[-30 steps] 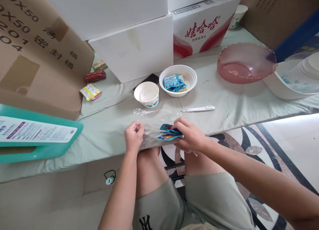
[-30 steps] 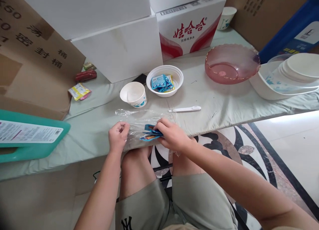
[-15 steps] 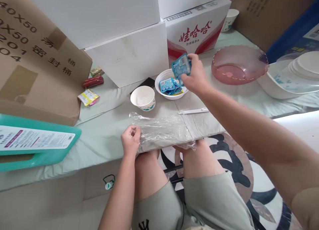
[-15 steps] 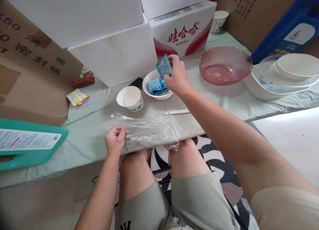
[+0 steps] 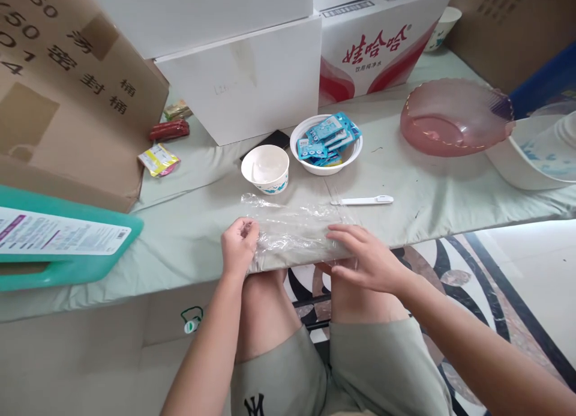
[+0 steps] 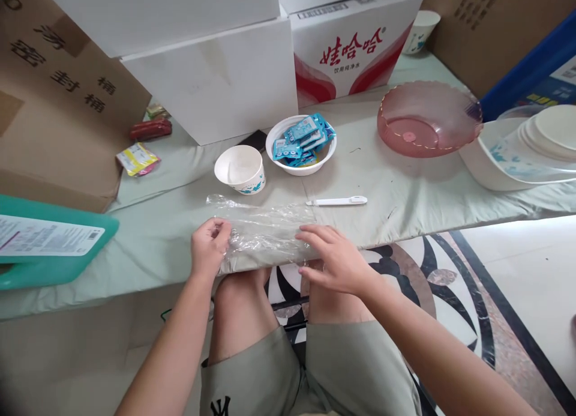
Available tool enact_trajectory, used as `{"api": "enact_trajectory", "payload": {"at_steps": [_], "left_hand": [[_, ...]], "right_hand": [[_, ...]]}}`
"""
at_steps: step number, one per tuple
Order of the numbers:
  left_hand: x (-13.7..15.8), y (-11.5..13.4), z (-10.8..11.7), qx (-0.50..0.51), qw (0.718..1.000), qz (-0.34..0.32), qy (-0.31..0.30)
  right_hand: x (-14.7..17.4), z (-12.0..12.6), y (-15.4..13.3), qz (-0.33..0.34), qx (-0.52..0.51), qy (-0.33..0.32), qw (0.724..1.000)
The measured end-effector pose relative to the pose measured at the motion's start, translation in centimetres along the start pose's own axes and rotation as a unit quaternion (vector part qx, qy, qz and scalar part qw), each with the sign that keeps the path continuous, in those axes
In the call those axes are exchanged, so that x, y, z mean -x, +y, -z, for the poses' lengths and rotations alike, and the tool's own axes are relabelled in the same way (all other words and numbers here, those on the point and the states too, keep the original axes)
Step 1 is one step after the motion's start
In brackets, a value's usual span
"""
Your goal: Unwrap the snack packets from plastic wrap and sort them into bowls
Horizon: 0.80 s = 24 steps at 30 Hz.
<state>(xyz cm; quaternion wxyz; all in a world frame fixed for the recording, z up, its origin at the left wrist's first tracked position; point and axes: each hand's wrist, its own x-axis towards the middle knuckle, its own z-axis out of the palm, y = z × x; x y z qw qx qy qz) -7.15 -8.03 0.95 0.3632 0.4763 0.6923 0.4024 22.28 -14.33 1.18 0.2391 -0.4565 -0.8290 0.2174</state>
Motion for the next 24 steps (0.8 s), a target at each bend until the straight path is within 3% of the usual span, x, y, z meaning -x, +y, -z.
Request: {"api": "enact_trajectory", "payload": {"at_steps": [3,7,11,13,15,17,19,22,24], "left_hand": [[-0.6,0.9,0.6,0.039,0.997,0.043,-0.051],[-2.0,1.4,2.5,0.002,0.988,0.108,-0.113],[-3.1,1.3,5.2,-0.086,0.988,0.108,-0.066],[-2.8,1.6,6.1,-0.132,0.990,0.044,-0.032],[-2.0,2.5,6.0,-0.180,0.980,-0.071,-0.048],[-1.0,3.7,4.6,-0.229,0.945,-0.195,-0.125],[-0.2,5.0,2.3,-0.270,0.900,-0.276,-0.205],[-0.2,6.0,-1.3,-0.319,0.854,-0.317,-0.259],[-0.9,6.0,-2.7,-0.350,0.849,-0.309,-0.247]], "right_hand": [[0.7,-0.7,0.0,0.017,0.057,-0.063,0.996],[1.0,-1.0,0.7,0.023,0.092,-0.070,0.993],[0.9,-0.4,0.9,0.027,0.064,-0.076,0.995],[0.6,0.1,0.9,0.017,0.051,-0.073,0.996],[0.1,0.7,0.9,0.005,0.052,-0.066,0.996],[-0.4,1.2,1.0,0.001,0.058,-0.063,0.996],[-0.8,1.4,1.1,0.004,0.061,-0.066,0.996],[-1.4,1.4,1.3,0.003,0.062,-0.073,0.995],[-1.6,1.4,1.5,0.000,0.057,-0.076,0.996]]}}
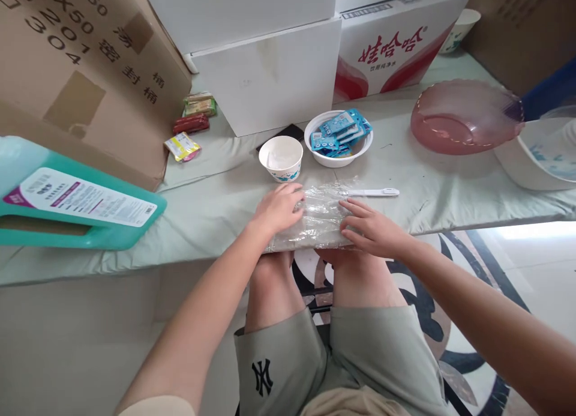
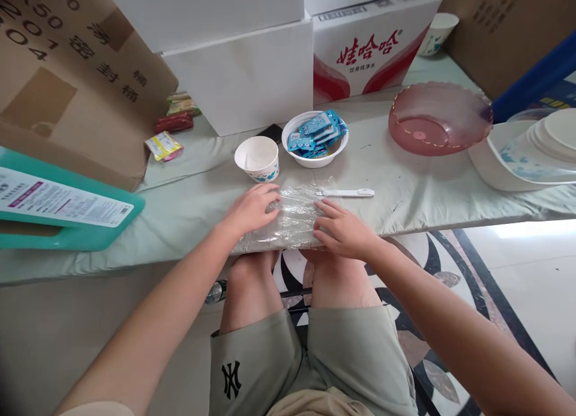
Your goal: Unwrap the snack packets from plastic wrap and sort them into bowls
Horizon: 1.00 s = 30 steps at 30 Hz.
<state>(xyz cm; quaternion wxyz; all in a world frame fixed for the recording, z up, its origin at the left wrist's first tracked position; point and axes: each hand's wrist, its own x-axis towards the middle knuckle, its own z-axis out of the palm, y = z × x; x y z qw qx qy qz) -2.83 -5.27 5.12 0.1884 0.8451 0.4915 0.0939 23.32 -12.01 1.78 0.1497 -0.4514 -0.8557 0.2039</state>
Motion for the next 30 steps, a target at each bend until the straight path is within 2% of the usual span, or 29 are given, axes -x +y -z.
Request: {"api": "enact_trajectory", "payload": {"at_steps": [2,4,7,9,12,14,16,18,20,22,23,27,30], "left_hand": [[-0.7,-0.4,-0.3,-0.002,0.999,0.034,0.040],[-0.9,-1.0,0.0,0.030,0.992,0.060,0.111],[-0.6,-1.3,1.2,0.099,0.975,0.063,0.188],[-0.2,-1.1,2.0,0.126,0.973,0.043,0.187],[0.6,-0.9,2.5,0.113,0.984,0.020,0.139],[1.3,-1.4,2.2,0.082,0.989,0.053,0.114],[1.9,-2.3,1.7,0.062,0.987,0.095,0.116],[2.3,-3.3,1.4,0.079,0.982,0.105,0.137],[2.4,-3.9,1.6,0.117,0.977,0.088,0.156],[2.3,-3.9,2.1,0.149,0.972,0.073,0.164],[2.2,-3.8,2.4,0.158,0.971,0.071,0.164],[2.4,-3.5,3.5,0.186,0.965,0.065,0.173],[4.2,-4.2,4.0,0.255,0.944,0.036,0.208]], "right_hand": [[-0.1,0.0,0.2,-0.003,-0.002,0.003,1.000],[0.0,-0.2,0.4,0.002,-0.001,0.006,1.000],[0.2,-0.7,0.6,0.008,0.006,0.016,1.000],[0.2,-1.2,0.8,0.001,0.011,0.026,1.000],[0.2,-1.6,0.7,-0.008,0.016,0.041,0.999],[0.3,-1.7,0.5,-0.011,0.019,0.047,0.999],[0.6,-1.5,0.3,-0.013,0.012,0.060,0.998],[0.9,-1.1,0.3,-0.033,-0.008,0.127,0.991],[0.7,-0.4,0.8,-0.080,-0.022,0.231,0.970],[-0.2,0.2,1.6,-0.119,-0.031,0.295,0.948],[-0.9,0.5,2.1,-0.124,-0.040,0.296,0.946],[-3.4,1.4,2.5,-0.093,-0.141,0.222,0.960],[-3.0,2.0,1.0,-0.099,-0.221,0.264,0.934]]}}
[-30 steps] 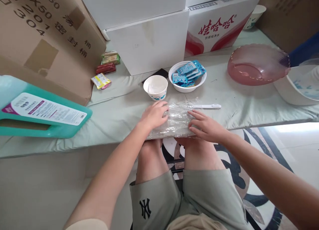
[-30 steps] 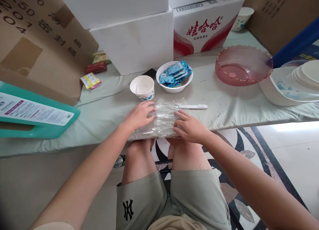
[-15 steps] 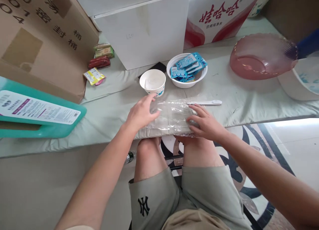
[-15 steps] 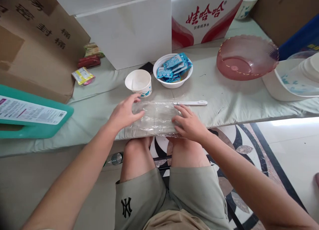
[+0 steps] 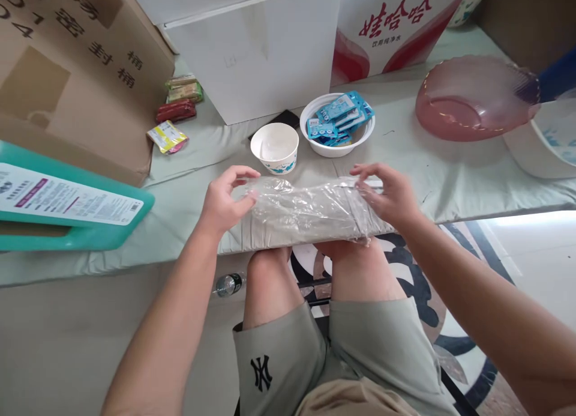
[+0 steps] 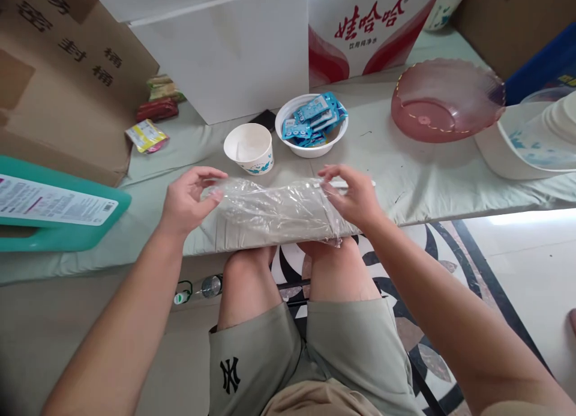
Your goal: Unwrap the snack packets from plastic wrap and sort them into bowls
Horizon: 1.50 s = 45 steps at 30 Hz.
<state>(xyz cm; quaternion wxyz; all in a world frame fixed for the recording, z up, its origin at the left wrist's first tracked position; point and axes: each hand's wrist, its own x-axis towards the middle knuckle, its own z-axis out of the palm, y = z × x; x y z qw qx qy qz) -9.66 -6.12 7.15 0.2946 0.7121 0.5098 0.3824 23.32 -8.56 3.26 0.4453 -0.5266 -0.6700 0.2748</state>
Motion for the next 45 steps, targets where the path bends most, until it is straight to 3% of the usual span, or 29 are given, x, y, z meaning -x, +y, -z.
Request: {"api": "enact_trajectory", "payload": {"at_steps": [5,10,11,15,18,22,26,29,32,34,36,38,40,43,45], "left_hand": [[1.1,-2.3,1.7,0.180,0.984,0.002,-0.001],[-2.8,-3.0,-2.2,0.182,0.974,0.108,-0.081],[-3.3,-2.7,-3.3,0.164,0.976,0.118,-0.075],[-2.3,-1.0,-6.6,0.023,0.987,0.147,0.055],[-0.6,0.2,-8.4,0.016,0.980,0.181,0.086],[-0.7,2.0,-11.9,0.123,0.949,0.289,-0.003],[-2.2,3.2,-14.7,0.026,0.966,0.258,-0.008],[-1.6,3.7,-14.5,0.120,0.956,0.267,-0.006],[0.8,4.0,-12.7,0.324,0.881,0.344,0.035],[2.7,4.1,-11.3,0.396,0.833,0.380,0.064],[4.1,4.2,-10.3,0.424,0.806,0.406,0.076],[4.6,4.1,-9.8,0.413,0.809,0.413,0.058],[4.1,3.9,-9.7,0.359,0.845,0.395,0.020],[2.5,3.6,-9.9,0.272,0.887,0.372,-0.017],[1.5,3.3,-10.1,0.267,0.887,0.377,-0.003]], "right_hand": [[2.2,1.0,0.0,-0.105,-0.137,0.095,0.980],[1.7,0.9,2.4,-0.223,-0.137,0.090,0.961],[1.6,0.9,2.6,-0.245,-0.141,0.090,0.955],[2.0,0.9,2.1,-0.310,-0.171,0.118,0.928],[2.8,0.7,2.2,-0.310,-0.135,0.105,0.935],[3.7,0.2,3.0,-0.245,-0.095,0.087,0.961],[4.2,0.3,3.5,-0.169,-0.057,0.061,0.982],[4.4,0.7,3.4,-0.092,-0.024,0.052,0.994],[5.2,0.8,2.7,0.000,-0.018,0.093,0.996],[6.1,0.4,1.9,0.058,0.003,0.130,0.990],[7.1,-0.3,0.8,0.122,0.026,0.126,0.984],[7.9,-1.1,-0.3,0.185,0.043,0.077,0.979],[8.5,-1.8,-1.0,0.232,0.066,0.016,0.970],[9.1,-2.5,-1.0,0.259,0.114,-0.051,0.958],[9.4,-2.8,-0.6,0.258,0.135,-0.087,0.953]]}}
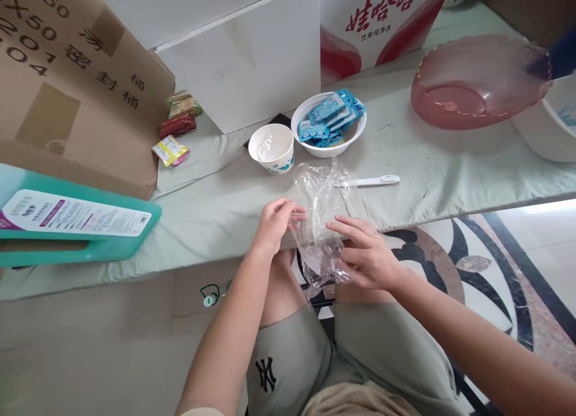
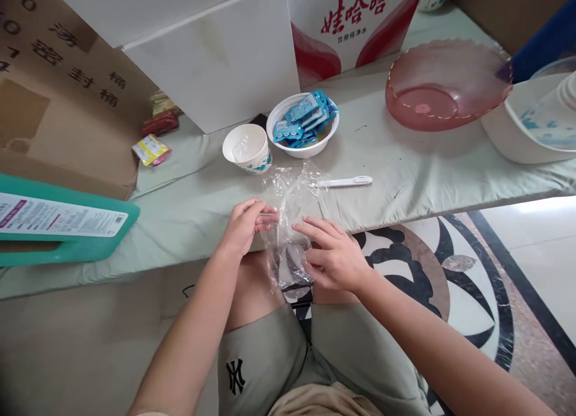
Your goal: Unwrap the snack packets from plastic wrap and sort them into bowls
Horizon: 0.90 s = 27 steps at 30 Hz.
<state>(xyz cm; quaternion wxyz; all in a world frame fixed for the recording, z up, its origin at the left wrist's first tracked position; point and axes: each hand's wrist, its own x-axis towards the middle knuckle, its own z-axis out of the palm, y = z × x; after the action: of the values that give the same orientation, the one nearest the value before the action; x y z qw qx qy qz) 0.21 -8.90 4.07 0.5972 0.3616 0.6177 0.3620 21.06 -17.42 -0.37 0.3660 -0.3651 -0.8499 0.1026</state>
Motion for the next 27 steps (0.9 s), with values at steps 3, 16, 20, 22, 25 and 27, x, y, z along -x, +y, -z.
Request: {"api": "enact_trajectory", "payload": {"at_steps": [3,16,20,22,25,27], "left_hand": [[-0.7,0.2,0.0,0.066,0.997,-0.002,0.044],[-0.6,-1.1,2.6,0.051,0.998,-0.017,0.021],[-1.1,-1.5,3.2,0.060,0.998,-0.023,-0.022],[-1.2,-1.6,3.5,0.071,0.995,-0.003,-0.065],[-1.2,-1.5,3.8,0.078,0.989,0.021,-0.128],[-1.2,-1.5,3.9,0.051,0.989,0.002,-0.137]], "right_hand": [[0.4,-0.4,0.1,0.007,-0.003,-0.039,0.999],[-4.0,-2.0,-2.6,0.081,-0.106,-0.116,0.984],[-3.8,-2.1,-3.2,0.087,-0.099,-0.122,0.984],[-4.0,-2.5,-3.4,0.090,-0.096,-0.143,0.981],[-4.7,-3.3,-3.5,0.081,-0.088,-0.193,0.974],[-5.0,-3.6,-3.7,0.069,-0.076,-0.213,0.972]]}}
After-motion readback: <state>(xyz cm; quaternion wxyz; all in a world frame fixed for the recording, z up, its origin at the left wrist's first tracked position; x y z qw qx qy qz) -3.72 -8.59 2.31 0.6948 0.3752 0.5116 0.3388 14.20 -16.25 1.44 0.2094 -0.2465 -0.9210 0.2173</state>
